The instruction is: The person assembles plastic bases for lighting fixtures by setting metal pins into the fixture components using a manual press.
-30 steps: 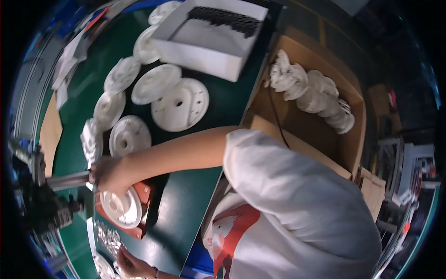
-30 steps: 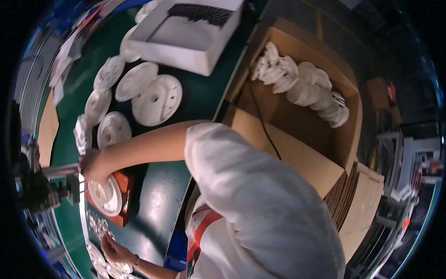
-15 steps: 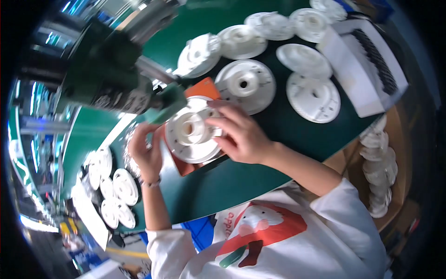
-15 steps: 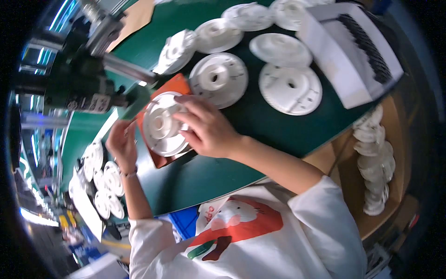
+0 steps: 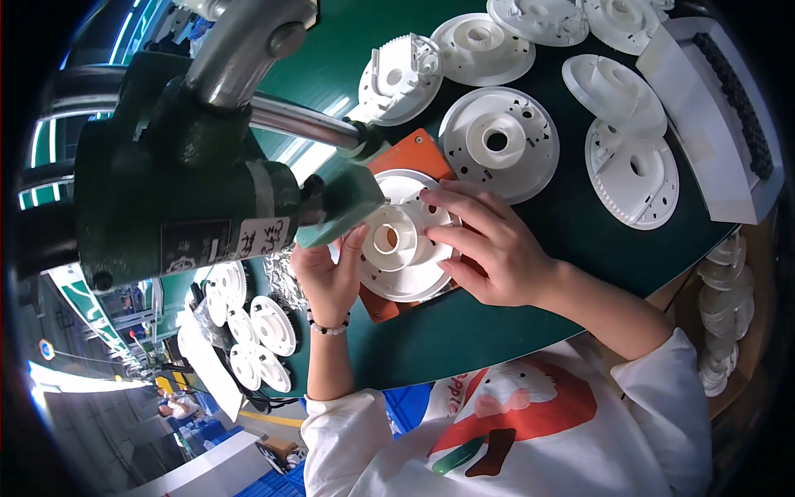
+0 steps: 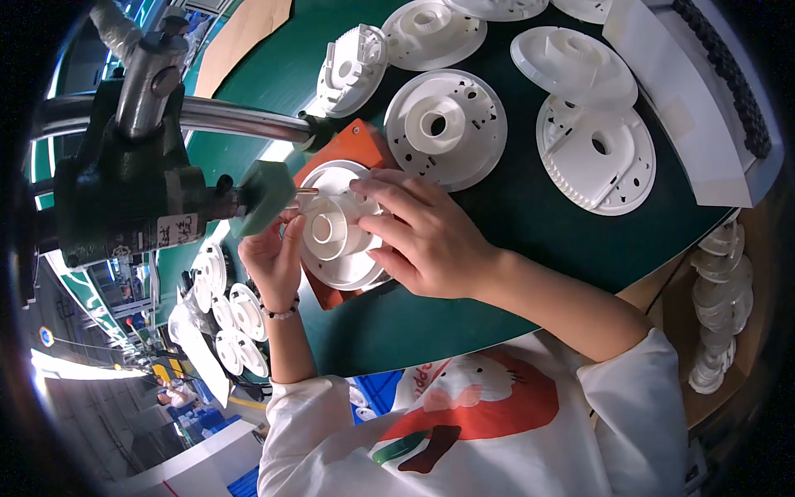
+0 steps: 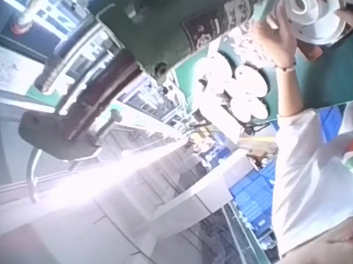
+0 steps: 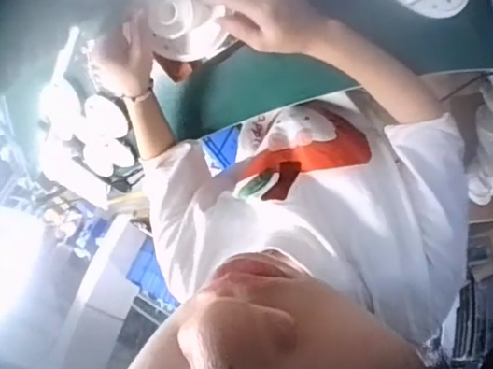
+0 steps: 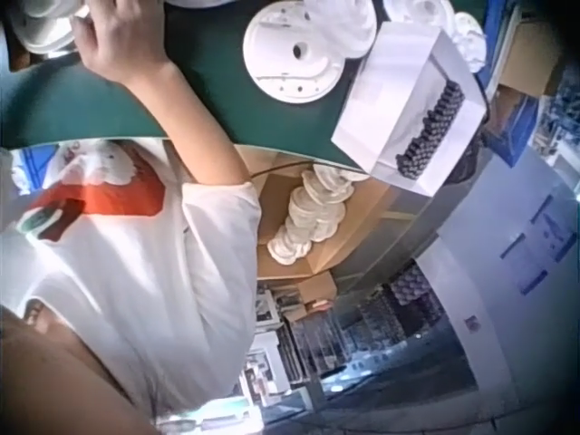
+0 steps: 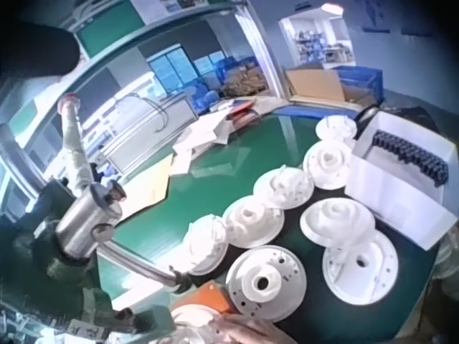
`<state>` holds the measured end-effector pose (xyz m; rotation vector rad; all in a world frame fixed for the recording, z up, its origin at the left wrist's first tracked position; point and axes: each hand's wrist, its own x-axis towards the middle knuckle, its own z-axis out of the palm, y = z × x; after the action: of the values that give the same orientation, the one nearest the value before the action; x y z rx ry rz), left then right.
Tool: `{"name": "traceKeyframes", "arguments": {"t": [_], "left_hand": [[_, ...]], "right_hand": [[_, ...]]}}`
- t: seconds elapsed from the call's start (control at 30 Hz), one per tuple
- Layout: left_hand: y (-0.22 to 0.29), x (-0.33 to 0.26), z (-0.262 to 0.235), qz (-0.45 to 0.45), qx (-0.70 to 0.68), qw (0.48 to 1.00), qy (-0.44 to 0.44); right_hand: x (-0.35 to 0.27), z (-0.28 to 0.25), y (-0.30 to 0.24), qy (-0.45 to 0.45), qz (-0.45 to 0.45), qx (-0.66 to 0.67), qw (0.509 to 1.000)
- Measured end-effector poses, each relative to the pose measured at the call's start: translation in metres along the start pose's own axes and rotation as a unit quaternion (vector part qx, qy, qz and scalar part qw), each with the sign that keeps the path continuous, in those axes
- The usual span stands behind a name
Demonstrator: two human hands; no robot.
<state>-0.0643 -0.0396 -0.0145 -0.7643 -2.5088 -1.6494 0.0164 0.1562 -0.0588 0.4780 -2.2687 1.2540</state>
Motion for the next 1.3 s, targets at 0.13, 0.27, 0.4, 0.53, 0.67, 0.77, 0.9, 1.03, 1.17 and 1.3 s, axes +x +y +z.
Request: {"name": "traceKeyframes", "arguments": {"t": [0.13, 0.27, 0.4, 0.53, 0.67, 0.77, 0.9, 1.03, 1.17, 1.3], "left_hand": [[-0.005, 0.006, -0.003, 0.044, 0.121, 0.992, -0.019], [0.000, 0.012, -0.004, 0.077, 0.176, 0.980, -0.047], [0.013, 0.018, -0.005, 0.100, 0.240, 0.962, -0.083], [0.017, 0.018, -0.003, 0.096, 0.269, 0.954, -0.090], [0.004, 0.013, -0.004, 0.054, 0.205, 0.976, -0.046], [0.001, 0.010, -0.004, 0.050, 0.167, 0.985, -0.014], [0.003, 0.009, -0.002, -0.016, 0.094, 0.995, 0.009], [0.003, 0.004, -0.012, -0.060, 0.072, 0.995, -0.025], [0.014, -0.008, -0.009, 0.045, 0.028, 0.995, -0.089], [0.018, -0.013, -0.008, 0.031, 0.131, 0.988, -0.077]], "right_hand": [[0.001, 0.000, -0.002, -0.004, 0.005, 0.000, 1.000], [0.002, 0.000, -0.003, -0.005, 0.009, 0.003, 1.000], [0.002, 0.000, -0.003, -0.008, 0.013, -0.002, 1.000], [0.001, 0.000, -0.004, -0.012, 0.015, -0.006, 1.000], [0.000, 0.001, -0.006, -0.016, 0.020, -0.003, 1.000], [0.000, 0.002, -0.005, -0.015, 0.013, -0.003, 1.000], [0.002, 0.001, -0.002, -0.019, 0.010, -0.009, 1.000], [0.007, -0.006, 0.000, 0.006, -0.006, 0.018, 1.000], [0.034, -0.024, 0.013, 0.216, 0.091, 0.210, 0.949], [0.143, -0.073, -0.001, 0.164, 0.188, 0.311, 0.917]]}}
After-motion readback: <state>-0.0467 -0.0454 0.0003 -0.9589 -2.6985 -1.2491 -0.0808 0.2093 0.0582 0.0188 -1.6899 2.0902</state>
